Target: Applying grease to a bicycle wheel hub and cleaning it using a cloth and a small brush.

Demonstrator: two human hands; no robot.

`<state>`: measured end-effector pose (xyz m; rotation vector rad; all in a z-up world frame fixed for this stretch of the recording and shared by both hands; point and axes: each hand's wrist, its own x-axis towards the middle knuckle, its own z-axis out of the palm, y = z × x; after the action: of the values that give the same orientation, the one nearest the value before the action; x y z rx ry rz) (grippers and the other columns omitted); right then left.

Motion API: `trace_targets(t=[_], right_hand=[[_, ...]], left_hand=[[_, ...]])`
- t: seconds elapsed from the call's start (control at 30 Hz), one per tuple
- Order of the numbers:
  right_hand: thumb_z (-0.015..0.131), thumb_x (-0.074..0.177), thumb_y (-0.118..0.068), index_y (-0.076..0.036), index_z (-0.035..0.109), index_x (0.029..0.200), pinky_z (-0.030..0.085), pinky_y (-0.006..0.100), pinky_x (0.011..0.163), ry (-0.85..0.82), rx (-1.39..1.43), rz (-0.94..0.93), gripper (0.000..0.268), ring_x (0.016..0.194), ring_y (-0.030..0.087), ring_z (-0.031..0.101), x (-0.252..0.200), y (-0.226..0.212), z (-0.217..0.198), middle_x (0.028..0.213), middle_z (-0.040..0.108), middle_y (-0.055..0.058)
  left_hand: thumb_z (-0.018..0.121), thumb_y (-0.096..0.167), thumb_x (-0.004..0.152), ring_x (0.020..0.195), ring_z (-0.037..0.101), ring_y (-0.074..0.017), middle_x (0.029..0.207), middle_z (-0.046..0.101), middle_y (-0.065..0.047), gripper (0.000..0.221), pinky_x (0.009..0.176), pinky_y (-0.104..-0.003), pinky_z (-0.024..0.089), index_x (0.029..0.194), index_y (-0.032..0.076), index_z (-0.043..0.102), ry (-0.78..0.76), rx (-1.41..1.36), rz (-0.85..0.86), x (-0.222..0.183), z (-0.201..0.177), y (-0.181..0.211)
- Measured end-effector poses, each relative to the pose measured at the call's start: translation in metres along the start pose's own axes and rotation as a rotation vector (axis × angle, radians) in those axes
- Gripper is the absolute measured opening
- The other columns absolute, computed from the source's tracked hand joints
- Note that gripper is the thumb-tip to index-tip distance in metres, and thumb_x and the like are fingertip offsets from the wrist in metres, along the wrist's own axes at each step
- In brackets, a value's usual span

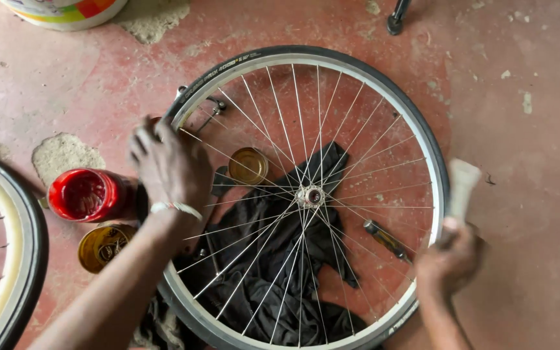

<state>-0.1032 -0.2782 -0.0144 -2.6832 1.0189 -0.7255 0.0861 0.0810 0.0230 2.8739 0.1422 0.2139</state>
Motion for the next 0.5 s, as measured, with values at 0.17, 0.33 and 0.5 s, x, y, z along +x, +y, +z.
trace_targets(t=[0.17, 0.33, 0.5], right_hand=[[0.059, 0.099, -0.013, -0.008, 0.057, 0.080, 0.044, 0.043, 0.069, -0.003, 0.017, 0.536, 0.020, 0.072, 0.034, 0.059, 0.005, 0.082, 0.013, 0.083, 0.062, 0.014], [0.051, 0.098, -0.029, -0.017, 0.060, 0.116, 0.047, 0.054, 0.075, -0.186, 0.419, 1.204, 0.024, 0.085, 0.022, 0.063, 0.004, 0.086, 0.027, 0.103, 0.063, -0.001], [0.023, 0.094, -0.015, -0.006, 0.045, 0.109, 0.055, 0.051, 0.066, -0.207, 0.521, 1.203, 0.028, 0.094, 0.032, 0.062, 0.056, 0.130, 0.020, 0.108, 0.053, 0.008]], left_hand=[[0.051, 0.053, 0.083, 0.108, 0.045, -0.0473, 0.115, 0.051, -0.031, 0.070, 0.094, -0.051, 0.034, 0.117, -0.008, 0.048, -0.273, -0.133, -0.319, 0.045, 0.015, -0.045], [0.056, 0.055, 0.081, 0.074, 0.059, -0.0290, 0.077, 0.062, -0.014, 0.055, 0.066, -0.041, 0.043, 0.091, 0.003, 0.069, -0.450, -0.512, -0.722, 0.054, 0.025, -0.054], [0.061, 0.051, 0.078, 0.079, 0.061, -0.0271, 0.084, 0.066, -0.012, 0.049, 0.068, -0.041, 0.044, 0.096, 0.005, 0.063, -0.308, -0.639, -0.701, 0.056, -0.045, 0.003]])
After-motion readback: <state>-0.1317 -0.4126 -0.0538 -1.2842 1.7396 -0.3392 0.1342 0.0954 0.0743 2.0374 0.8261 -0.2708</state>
